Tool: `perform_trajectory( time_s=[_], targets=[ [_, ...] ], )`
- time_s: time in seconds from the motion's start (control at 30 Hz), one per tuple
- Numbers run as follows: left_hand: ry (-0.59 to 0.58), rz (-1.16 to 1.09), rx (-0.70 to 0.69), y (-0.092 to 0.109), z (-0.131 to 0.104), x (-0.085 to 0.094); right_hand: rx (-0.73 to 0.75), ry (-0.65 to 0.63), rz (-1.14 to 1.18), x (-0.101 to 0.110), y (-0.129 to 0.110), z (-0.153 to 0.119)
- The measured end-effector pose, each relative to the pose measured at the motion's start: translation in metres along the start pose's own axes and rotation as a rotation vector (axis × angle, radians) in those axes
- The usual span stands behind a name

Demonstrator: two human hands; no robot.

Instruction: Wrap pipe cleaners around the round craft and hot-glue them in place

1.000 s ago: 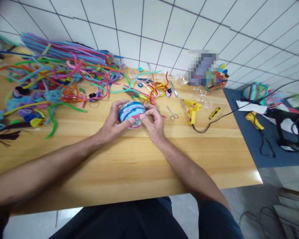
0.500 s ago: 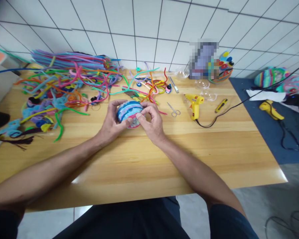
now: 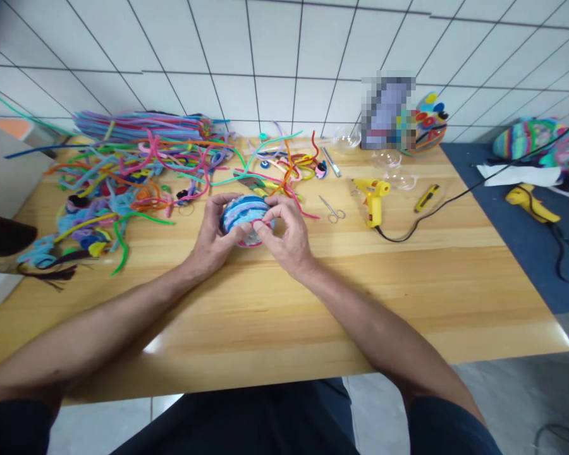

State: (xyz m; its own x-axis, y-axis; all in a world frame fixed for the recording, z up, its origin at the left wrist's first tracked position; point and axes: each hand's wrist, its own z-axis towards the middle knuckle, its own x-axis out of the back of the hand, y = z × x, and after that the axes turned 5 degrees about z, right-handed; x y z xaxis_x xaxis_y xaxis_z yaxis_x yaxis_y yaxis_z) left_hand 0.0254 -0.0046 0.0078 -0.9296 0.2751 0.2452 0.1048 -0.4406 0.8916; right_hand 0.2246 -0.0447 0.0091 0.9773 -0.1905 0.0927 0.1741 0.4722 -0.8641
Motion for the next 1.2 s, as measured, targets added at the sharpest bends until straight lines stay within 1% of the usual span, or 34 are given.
perform_trajectory(
  time_s=[0.1,0.23,0.37,0.53,0.77,0.97,1.2],
  targets=[
    [-0.039,-0.005,0.017,-0.002,0.0,0.003,-0.018,0.009,0.01,-0.001,0.003,0.001],
    [-0.102,-0.036,-0.001,-0.005,0.0,0.008,-0.035,0.026,0.031,0.0,0.009,0.002],
    [-0.105,-0.035,0.004,-0.006,0.001,0.006,-0.033,0.022,0.063,0.001,0.01,0.002],
    [-0.104,-0.043,0.0,-0.009,0.002,0.004,-0.033,0.018,0.025,-0.001,0.008,0.002],
    [-0.125,-0.008,-0.04,-0.019,0.001,0.01,-0.054,0.026,0.029,-0.002,0.01,0.001],
    [-0.14,0.067,-0.054,-0.019,0.001,0.013,-0.054,0.044,0.028,-0.003,0.014,0.001],
    [-0.195,0.069,-0.149,-0.027,0.002,0.015,-0.081,0.054,0.064,-0.002,0.015,0.001]
  ],
)
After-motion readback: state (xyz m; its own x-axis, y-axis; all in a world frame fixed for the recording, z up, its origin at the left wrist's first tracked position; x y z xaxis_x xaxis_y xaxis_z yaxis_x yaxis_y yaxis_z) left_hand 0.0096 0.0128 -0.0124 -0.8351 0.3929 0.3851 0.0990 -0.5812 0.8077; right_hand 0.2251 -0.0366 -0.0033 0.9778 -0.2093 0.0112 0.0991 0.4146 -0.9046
